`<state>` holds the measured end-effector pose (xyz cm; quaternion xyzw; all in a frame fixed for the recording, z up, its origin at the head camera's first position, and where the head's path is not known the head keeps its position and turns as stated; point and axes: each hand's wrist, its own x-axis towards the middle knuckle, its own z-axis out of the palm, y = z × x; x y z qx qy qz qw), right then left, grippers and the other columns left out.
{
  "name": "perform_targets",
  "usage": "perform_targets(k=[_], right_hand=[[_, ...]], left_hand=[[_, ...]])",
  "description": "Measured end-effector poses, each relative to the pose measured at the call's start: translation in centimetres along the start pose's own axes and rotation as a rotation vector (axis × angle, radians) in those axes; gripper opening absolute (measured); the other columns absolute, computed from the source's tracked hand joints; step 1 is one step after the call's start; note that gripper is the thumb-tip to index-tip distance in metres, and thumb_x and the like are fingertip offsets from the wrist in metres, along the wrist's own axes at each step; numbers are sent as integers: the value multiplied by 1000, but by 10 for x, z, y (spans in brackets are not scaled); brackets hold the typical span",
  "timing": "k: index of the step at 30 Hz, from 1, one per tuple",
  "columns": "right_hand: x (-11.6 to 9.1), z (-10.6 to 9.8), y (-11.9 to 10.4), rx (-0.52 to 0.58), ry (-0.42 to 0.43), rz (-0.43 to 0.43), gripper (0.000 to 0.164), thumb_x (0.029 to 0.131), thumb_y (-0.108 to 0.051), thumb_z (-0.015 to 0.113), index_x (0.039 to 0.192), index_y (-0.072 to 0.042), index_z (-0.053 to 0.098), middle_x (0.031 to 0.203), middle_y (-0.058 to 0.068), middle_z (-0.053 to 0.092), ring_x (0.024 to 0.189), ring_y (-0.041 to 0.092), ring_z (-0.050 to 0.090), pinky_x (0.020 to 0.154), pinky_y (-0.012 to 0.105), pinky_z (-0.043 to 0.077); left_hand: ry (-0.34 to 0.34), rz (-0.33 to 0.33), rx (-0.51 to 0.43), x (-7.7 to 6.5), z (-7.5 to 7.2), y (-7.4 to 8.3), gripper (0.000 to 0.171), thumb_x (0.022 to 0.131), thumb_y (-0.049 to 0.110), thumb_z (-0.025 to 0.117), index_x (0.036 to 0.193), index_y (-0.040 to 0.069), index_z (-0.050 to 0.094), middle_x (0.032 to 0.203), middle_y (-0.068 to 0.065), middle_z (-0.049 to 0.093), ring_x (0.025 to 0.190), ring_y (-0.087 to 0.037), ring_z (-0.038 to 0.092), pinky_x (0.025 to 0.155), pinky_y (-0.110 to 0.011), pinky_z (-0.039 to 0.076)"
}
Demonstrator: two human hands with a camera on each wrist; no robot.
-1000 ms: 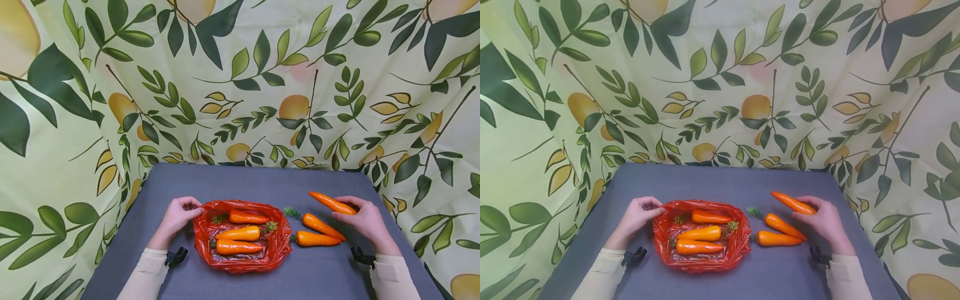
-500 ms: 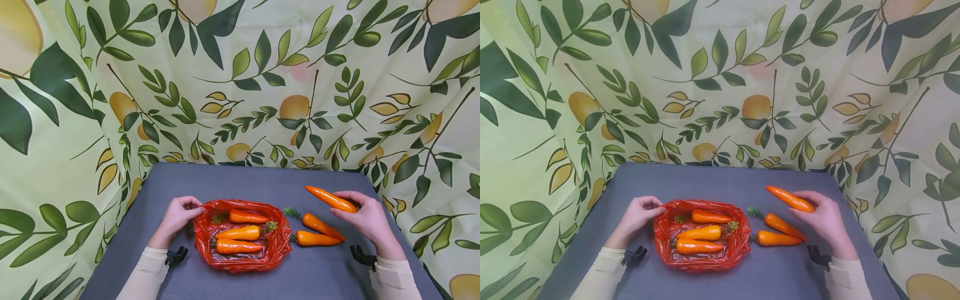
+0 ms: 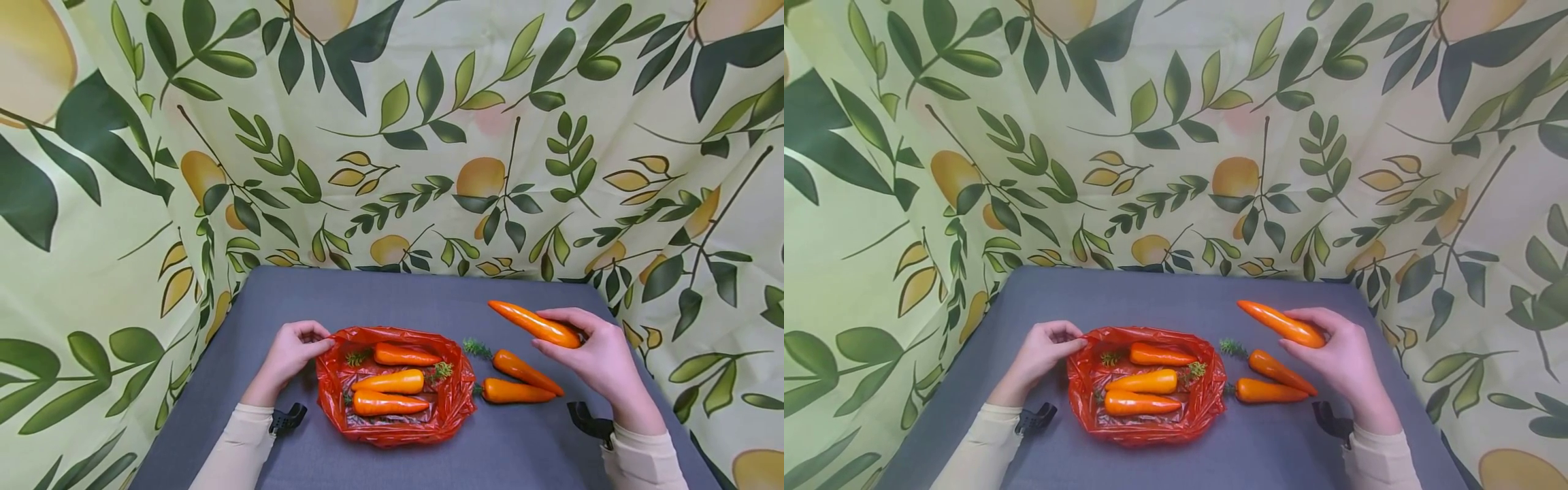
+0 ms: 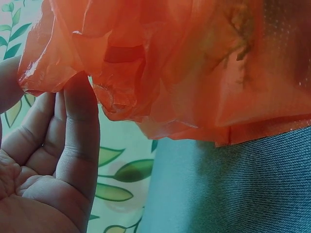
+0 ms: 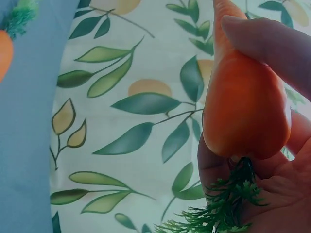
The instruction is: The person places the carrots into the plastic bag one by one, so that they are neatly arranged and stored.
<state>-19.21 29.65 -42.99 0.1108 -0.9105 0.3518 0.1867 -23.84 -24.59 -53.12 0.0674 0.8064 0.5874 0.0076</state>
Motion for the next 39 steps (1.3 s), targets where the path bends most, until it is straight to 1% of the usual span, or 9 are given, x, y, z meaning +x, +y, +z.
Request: perform_targets(k=[13,20,26,32,35,39], right_hand=[[-2,-1,-23,-4,29,-64,51,78,-16,104,124,-27,84,116,0,80,89,-1,64,71,15,51],[-3,0,-34,35,41,-92,54,76,-11,105,122,-31,84,116,-8,80,93,-1,66,73,13,51],[-2,6,-41,59,19,-132,56,74,-9,105,121,-32,84,118,-10,80,99,-1,67,78,11,51],[-1,15,-48,75,-16,-134,56,75,-10,105,121,-34,83,119,-13,79,101,0,68,80,12,52],[0,18,-52,78,-26,-144,56,75,-12,105,121,-34,83,120,-11,80,101,0,68,80,13,52],[1,22,-56,81,-32,-179,56,75,-13,106,123,-31,84,120,-8,81,102,0,68,81,13,52]], left_hand=[[0,2,1,0,-1,1,16,96,14,87,103,1,81,91,-15,77,73,-19,65,68,-35,61],[-2,9,-1,-1,-1,1,16,96,14,87,103,1,81,91,-16,77,73,-19,66,68,-35,62],[-3,11,-8,-1,-1,1,15,96,13,86,103,0,81,91,-16,77,73,-19,65,68,-35,61],[-1,9,-3,-1,-1,1,15,96,13,87,103,1,81,91,-15,77,73,-19,66,68,-35,62],[4,8,0,-1,-1,1,15,96,13,87,103,1,81,90,-15,77,73,-19,65,68,-36,62],[6,1,5,0,-1,1,16,96,14,87,103,2,81,90,-14,77,74,-20,65,68,-35,61]])
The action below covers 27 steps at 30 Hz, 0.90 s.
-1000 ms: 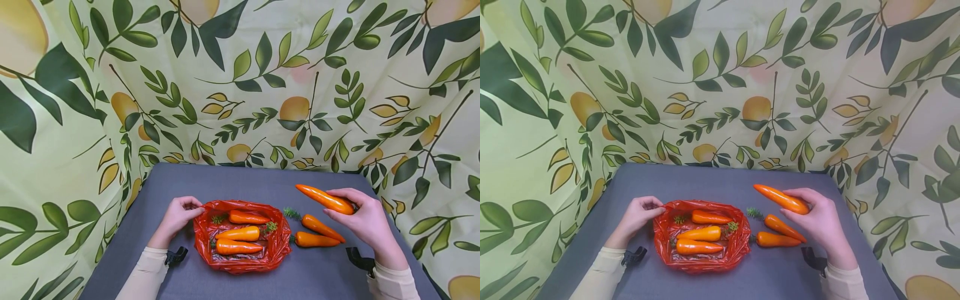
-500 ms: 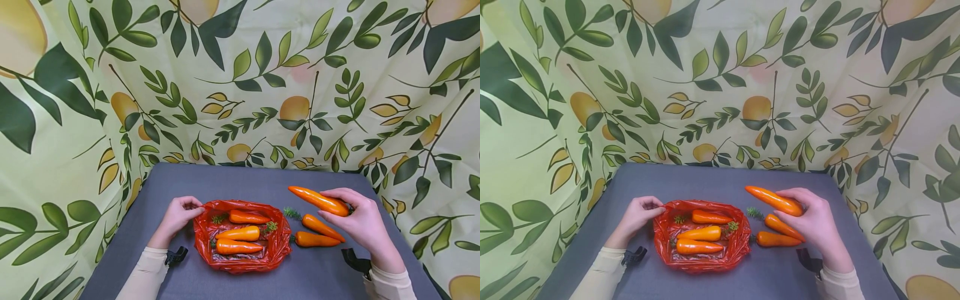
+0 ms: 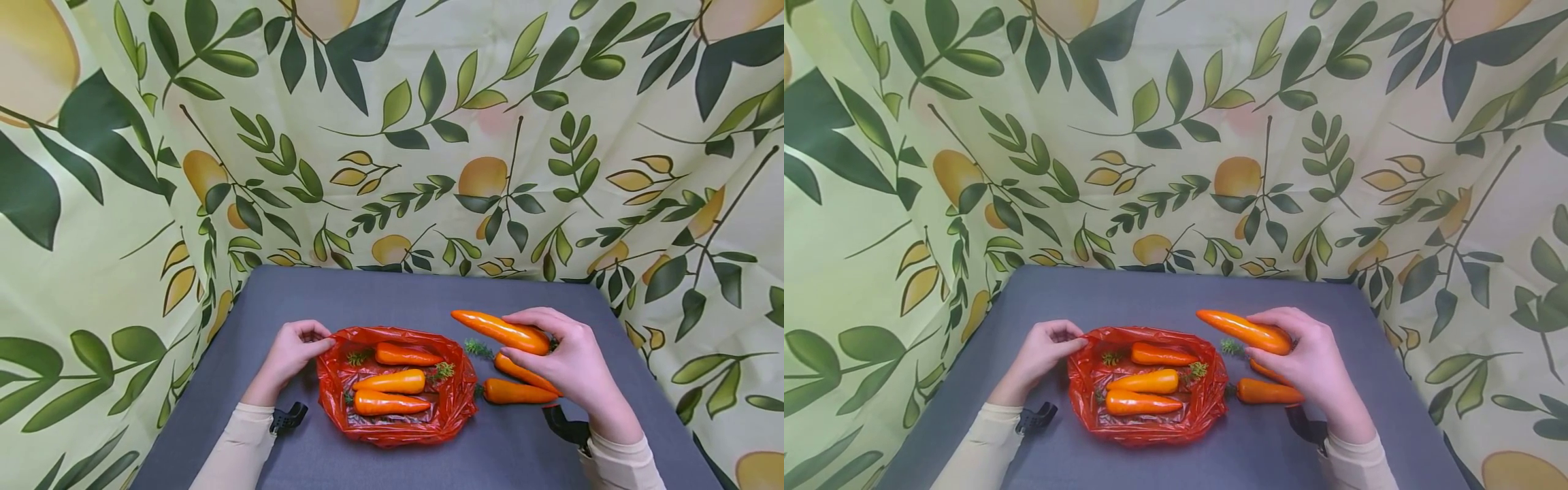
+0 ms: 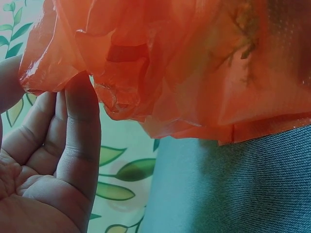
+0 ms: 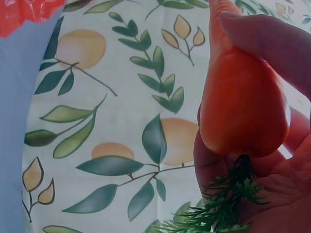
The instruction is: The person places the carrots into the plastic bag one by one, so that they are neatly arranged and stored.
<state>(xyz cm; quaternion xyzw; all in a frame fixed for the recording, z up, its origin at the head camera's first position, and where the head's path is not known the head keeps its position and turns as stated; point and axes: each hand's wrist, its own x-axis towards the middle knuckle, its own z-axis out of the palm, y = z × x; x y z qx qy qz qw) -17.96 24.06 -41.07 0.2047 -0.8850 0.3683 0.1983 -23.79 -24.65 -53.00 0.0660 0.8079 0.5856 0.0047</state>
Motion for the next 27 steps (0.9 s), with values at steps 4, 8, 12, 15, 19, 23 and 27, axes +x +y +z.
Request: perform_targets(k=[4,8,12,15,19,23,27], right_hand=[[1,4,-3,13,-5,-26,57,74,-12,106,123,-30,84,120,-8,81,103,1,68,81,13,52],[3,9,-6,32,-19,-38,56,75,-12,106,123,-30,84,120,-8,81,105,2,69,81,13,54],[7,13,-9,49,-33,-47,55,76,-14,105,123,-31,84,121,-9,80,105,4,69,81,15,54],[9,16,-11,65,-37,-64,54,76,-16,105,123,-31,84,120,-9,80,105,5,70,82,15,54],[12,21,-12,85,-43,-96,54,76,-15,106,123,-29,84,119,-8,80,105,7,71,84,14,55],[14,26,-13,108,-53,-124,55,75,-10,105,122,-28,84,119,-8,80,106,7,72,85,14,56],[17,31,-15,132,-64,-136,55,75,-9,105,122,-30,84,119,-10,80,106,8,73,83,15,58]], left_hand=[[-1,-2,6,0,0,0,15,96,15,87,103,2,82,91,-15,77,74,-21,65,68,-35,61],[-1,0,2,-1,0,-1,16,96,15,87,103,2,82,92,-16,77,75,-21,65,68,-35,61],[-1,0,-1,-1,0,0,15,96,14,87,103,2,82,91,-14,77,74,-20,65,68,-35,61],[3,4,0,-1,1,-1,14,97,14,87,103,2,82,90,-11,77,73,-19,66,68,-35,61],[10,8,2,0,1,-2,12,97,13,86,102,3,82,88,-6,77,73,-19,66,67,-35,61],[10,5,3,0,1,-3,11,97,13,86,102,4,82,88,-5,77,73,-20,66,67,-36,62],[5,-4,3,1,1,-3,10,97,14,85,102,5,82,89,-7,78,74,-21,66,68,-38,63]])
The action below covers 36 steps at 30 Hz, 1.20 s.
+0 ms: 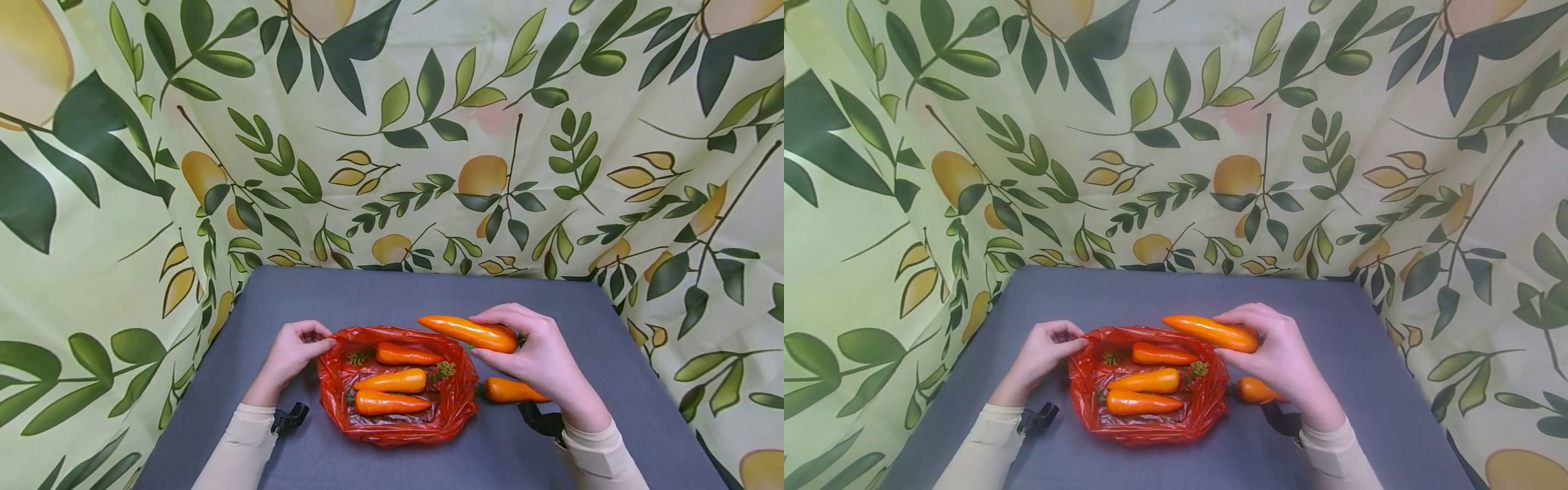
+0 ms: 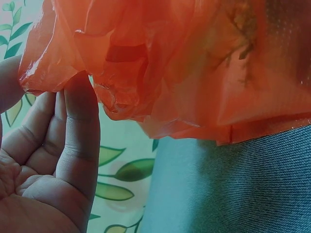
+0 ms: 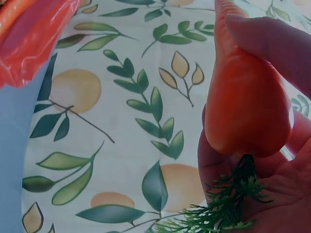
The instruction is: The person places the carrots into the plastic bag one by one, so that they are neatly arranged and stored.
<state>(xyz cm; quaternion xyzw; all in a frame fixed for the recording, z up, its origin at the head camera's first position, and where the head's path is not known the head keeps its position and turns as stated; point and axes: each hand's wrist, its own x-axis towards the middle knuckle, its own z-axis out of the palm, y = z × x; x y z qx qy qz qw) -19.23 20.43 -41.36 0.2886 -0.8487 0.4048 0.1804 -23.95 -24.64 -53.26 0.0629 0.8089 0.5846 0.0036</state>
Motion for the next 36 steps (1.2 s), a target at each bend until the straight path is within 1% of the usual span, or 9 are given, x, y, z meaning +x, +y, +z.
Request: perform_targets(k=[8,12,17,25,32,36], right_hand=[[5,10,-3,33,-42,23,49,81,-16,103,124,-30,83,122,-10,79,108,9,72,84,18,59],[8,17,-2,37,-58,39,48,82,-19,102,124,-30,83,122,-11,79,109,9,72,85,18,60],[11,27,-1,41,-76,37,46,83,-21,101,124,-32,83,122,-13,79,110,9,72,87,19,60],[12,44,-1,74,-117,70,45,84,-21,101,123,-33,83,122,-15,78,110,8,72,87,25,63],[13,58,0,93,-134,80,46,83,-22,101,124,-32,83,121,-15,78,108,8,73,88,28,64],[13,65,1,109,-142,90,47,83,-19,101,123,-34,83,121,-15,78,108,9,72,88,28,64]], left_hand=[[-5,4,-2,0,0,0,8,97,13,85,103,7,83,90,-7,78,74,-22,67,70,-41,64],[-5,6,-2,0,0,0,11,97,14,86,103,5,82,90,-9,79,74,-21,67,69,-39,64],[-6,12,4,0,0,1,14,97,15,86,103,3,82,91,-12,78,73,-19,66,68,-36,62],[2,9,0,0,1,1,10,96,13,87,101,5,82,88,-7,78,72,-19,66,68,-36,62],[-9,19,7,0,0,1,15,97,15,86,103,2,82,92,-14,78,73,-19,65,68,-35,61],[-12,18,0,-1,0,1,16,97,15,87,103,1,81,92,-17,78,73,-18,65,68,-35,62]])
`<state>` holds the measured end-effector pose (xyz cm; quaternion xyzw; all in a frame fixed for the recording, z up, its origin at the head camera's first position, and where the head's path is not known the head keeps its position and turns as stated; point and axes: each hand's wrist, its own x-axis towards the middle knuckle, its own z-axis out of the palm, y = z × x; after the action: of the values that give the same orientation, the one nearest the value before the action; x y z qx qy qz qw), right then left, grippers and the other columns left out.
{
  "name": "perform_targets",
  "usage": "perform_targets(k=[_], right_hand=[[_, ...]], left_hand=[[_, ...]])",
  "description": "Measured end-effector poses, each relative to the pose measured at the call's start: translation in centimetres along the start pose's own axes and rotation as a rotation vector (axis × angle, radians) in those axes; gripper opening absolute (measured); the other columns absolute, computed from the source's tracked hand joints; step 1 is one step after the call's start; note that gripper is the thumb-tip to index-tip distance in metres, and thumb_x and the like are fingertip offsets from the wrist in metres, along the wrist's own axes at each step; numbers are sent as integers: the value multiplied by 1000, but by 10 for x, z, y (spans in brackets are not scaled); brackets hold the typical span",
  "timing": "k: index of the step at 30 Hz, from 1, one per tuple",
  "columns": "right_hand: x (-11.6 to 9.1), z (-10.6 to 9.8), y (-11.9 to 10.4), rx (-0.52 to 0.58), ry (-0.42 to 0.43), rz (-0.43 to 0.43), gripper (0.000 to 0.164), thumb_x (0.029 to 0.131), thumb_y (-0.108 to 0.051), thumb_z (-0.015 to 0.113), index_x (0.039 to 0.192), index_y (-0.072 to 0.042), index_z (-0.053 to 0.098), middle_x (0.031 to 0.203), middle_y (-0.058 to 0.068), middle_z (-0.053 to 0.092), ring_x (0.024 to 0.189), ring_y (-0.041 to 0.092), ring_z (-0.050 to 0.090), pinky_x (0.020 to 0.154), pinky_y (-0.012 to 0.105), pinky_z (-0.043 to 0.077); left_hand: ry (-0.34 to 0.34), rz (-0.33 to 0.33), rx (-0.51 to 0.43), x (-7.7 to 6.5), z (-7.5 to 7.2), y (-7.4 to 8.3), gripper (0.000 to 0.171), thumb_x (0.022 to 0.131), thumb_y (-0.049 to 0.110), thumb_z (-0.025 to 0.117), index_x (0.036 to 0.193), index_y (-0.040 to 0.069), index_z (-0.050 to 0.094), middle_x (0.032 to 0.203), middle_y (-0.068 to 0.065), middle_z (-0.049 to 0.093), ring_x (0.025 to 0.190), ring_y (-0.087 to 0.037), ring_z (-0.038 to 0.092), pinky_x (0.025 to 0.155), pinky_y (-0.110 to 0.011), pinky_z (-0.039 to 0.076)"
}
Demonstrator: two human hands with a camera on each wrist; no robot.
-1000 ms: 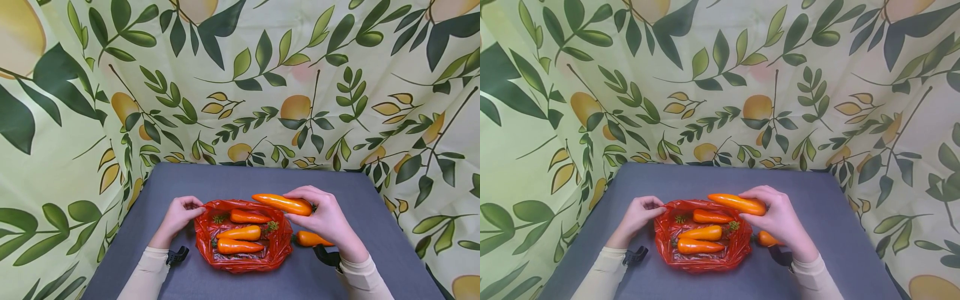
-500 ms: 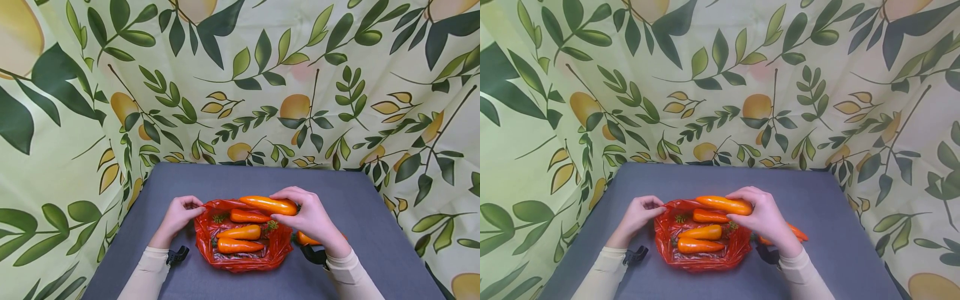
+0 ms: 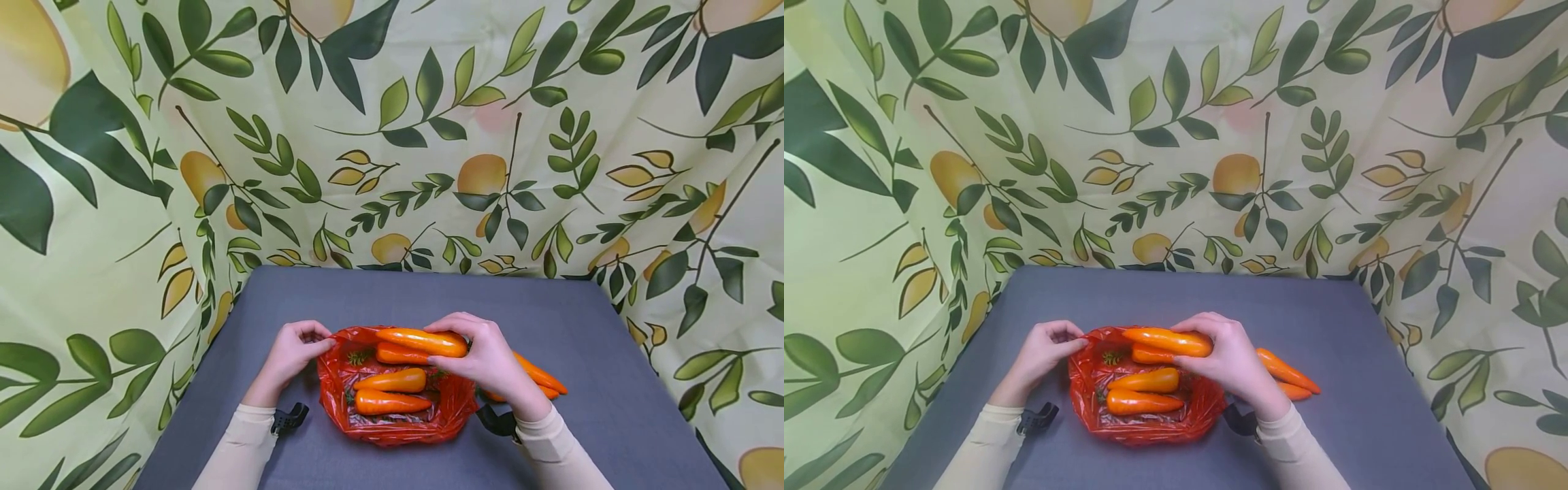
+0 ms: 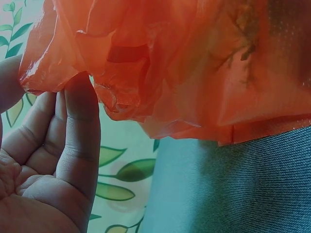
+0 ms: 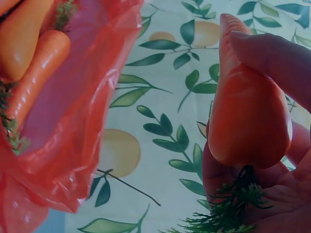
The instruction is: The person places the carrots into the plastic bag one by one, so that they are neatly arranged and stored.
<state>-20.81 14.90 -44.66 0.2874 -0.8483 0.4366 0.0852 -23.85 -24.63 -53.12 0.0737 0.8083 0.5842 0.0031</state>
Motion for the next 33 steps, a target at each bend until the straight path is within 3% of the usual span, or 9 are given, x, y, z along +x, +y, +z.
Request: perform_targets(k=[11,21,33], right_hand=[[4,17,9,8,-25,53,44,84,-25,101,121,-38,82,119,-17,77,102,8,72,85,28,63],[5,28,13,46,-85,134,43,86,-22,98,122,-41,81,118,-17,78,106,10,70,92,31,61],[4,47,26,0,-91,55,38,87,-20,97,120,-31,83,119,-8,79,98,10,70,85,28,62]], left_hand=[[2,13,2,0,0,1,16,96,14,87,102,0,81,91,-16,77,72,-17,65,67,-34,60],[8,0,-3,0,0,0,15,96,13,87,102,0,81,90,-14,77,72,-17,64,66,-32,59],[7,7,3,0,1,0,16,95,14,88,102,1,81,90,-15,77,72,-16,65,65,-31,58]])
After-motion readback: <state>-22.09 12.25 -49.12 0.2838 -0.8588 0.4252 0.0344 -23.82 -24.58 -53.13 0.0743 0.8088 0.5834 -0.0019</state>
